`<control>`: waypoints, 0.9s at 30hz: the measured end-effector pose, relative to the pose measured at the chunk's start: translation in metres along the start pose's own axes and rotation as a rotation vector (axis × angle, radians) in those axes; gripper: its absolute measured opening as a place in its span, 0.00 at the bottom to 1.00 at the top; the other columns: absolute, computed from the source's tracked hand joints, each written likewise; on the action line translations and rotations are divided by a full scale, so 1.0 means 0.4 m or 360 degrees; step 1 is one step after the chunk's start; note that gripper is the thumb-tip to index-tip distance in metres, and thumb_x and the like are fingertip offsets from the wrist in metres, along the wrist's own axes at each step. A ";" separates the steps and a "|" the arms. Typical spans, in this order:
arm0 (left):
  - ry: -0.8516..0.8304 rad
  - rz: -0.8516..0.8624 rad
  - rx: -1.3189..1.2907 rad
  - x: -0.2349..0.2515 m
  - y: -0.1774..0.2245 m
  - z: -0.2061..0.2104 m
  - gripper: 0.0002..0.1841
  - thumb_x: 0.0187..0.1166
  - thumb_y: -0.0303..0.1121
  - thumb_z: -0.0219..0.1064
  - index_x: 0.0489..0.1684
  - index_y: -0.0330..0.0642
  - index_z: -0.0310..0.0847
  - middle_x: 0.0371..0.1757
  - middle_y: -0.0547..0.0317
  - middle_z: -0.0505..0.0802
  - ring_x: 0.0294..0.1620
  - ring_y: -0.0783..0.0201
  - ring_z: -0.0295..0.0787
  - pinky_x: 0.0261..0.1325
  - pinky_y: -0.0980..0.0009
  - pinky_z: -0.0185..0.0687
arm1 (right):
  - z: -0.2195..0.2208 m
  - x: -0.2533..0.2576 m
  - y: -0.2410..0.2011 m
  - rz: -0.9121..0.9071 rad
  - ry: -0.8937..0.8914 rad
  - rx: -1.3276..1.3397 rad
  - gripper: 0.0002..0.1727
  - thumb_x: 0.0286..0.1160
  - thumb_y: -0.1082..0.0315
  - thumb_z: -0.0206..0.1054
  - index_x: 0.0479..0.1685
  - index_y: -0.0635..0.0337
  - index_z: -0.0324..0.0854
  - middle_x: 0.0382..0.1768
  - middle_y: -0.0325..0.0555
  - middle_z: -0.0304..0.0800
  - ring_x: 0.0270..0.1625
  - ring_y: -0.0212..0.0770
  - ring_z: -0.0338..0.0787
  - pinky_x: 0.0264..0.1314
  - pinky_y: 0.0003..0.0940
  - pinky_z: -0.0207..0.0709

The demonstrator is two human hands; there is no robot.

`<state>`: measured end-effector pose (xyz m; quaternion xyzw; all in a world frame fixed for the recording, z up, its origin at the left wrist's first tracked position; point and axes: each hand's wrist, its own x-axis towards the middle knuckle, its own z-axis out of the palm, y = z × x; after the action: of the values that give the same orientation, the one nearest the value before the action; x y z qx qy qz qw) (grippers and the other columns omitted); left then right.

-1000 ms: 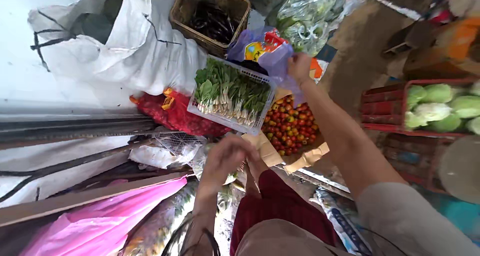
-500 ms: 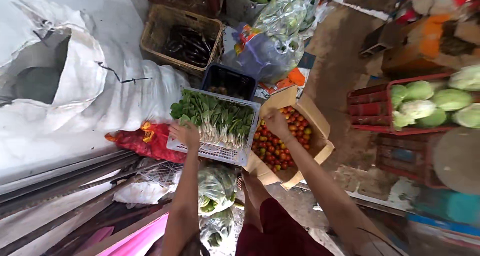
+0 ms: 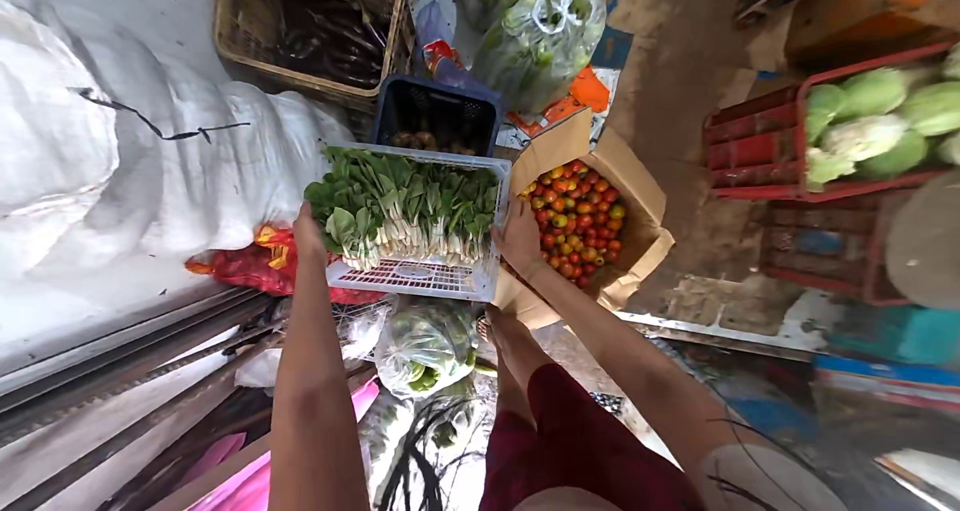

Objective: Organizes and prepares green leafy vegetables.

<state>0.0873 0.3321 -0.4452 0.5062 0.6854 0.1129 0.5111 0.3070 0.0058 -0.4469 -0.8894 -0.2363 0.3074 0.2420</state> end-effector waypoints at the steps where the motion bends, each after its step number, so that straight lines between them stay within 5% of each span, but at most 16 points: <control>1: -0.0033 0.0018 -0.0037 -0.016 -0.008 0.001 0.35 0.90 0.60 0.43 0.78 0.38 0.72 0.75 0.46 0.84 0.73 0.57 0.82 0.75 0.53 0.77 | 0.012 0.021 -0.008 -0.0201 0.0072 -0.0110 0.37 0.77 0.64 0.71 0.86 0.63 0.64 0.73 0.70 0.77 0.73 0.70 0.80 0.69 0.67 0.75; 5: -0.0080 -0.0037 -0.0107 -0.036 -0.076 -0.032 0.37 0.88 0.64 0.42 0.79 0.43 0.73 0.75 0.49 0.85 0.75 0.55 0.81 0.75 0.49 0.77 | 0.078 0.134 -0.053 -0.0401 -0.0334 -0.0394 0.26 0.86 0.68 0.61 0.82 0.63 0.71 0.76 0.66 0.77 0.76 0.66 0.80 0.73 0.61 0.78; 10: -0.0054 -0.0079 0.0018 -0.030 -0.126 -0.069 0.38 0.90 0.63 0.42 0.80 0.39 0.72 0.76 0.42 0.83 0.75 0.49 0.80 0.76 0.45 0.74 | 0.106 0.157 -0.079 -0.0441 -0.0629 -0.0431 0.19 0.79 0.80 0.62 0.68 0.68 0.81 0.70 0.67 0.82 0.74 0.67 0.82 0.73 0.63 0.78; 14: -0.0063 0.0003 0.0048 -0.016 -0.148 -0.065 0.36 0.92 0.60 0.38 0.80 0.39 0.71 0.76 0.41 0.82 0.76 0.49 0.79 0.76 0.44 0.74 | 0.031 0.089 -0.107 -0.0641 -0.0113 -0.0090 0.14 0.82 0.71 0.63 0.60 0.63 0.86 0.59 0.61 0.88 0.62 0.60 0.90 0.64 0.56 0.85; 18: -0.0035 -0.0060 -0.0135 -0.049 -0.106 -0.041 0.40 0.91 0.64 0.31 0.84 0.40 0.67 0.79 0.43 0.80 0.78 0.52 0.78 0.78 0.47 0.73 | -0.123 0.043 -0.141 -0.0458 0.0322 0.0316 0.16 0.89 0.63 0.59 0.65 0.61 0.82 0.58 0.60 0.87 0.51 0.53 0.92 0.52 0.50 0.87; 20: 0.0015 -0.0055 -0.0142 -0.049 -0.101 -0.032 0.39 0.92 0.62 0.33 0.87 0.39 0.62 0.83 0.41 0.75 0.83 0.50 0.73 0.81 0.48 0.70 | -0.169 0.083 -0.152 -0.0325 0.0489 0.0507 0.16 0.90 0.60 0.60 0.64 0.61 0.82 0.53 0.57 0.90 0.46 0.49 0.93 0.47 0.46 0.89; 23: 0.0020 0.0003 -0.0145 -0.023 -0.130 -0.034 0.37 0.94 0.58 0.36 0.91 0.38 0.54 0.90 0.38 0.65 0.90 0.47 0.61 0.88 0.47 0.60 | -0.202 0.234 -0.173 -0.0110 0.0722 0.0731 0.14 0.84 0.65 0.65 0.56 0.64 0.88 0.47 0.54 0.95 0.45 0.45 0.95 0.53 0.41 0.88; 27: -0.0061 0.0054 -0.0312 -0.042 -0.114 -0.032 0.34 0.95 0.55 0.31 0.88 0.41 0.60 0.84 0.46 0.76 0.82 0.57 0.74 0.82 0.54 0.71 | -0.257 0.359 -0.195 0.0140 0.0836 0.0949 0.13 0.81 0.64 0.68 0.54 0.63 0.89 0.44 0.52 0.95 0.44 0.44 0.95 0.54 0.46 0.87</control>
<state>0.0501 0.3021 -0.4601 0.4674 0.6524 0.1785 0.5692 0.4543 0.1185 -0.3927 -0.8378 -0.0285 0.1348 0.5284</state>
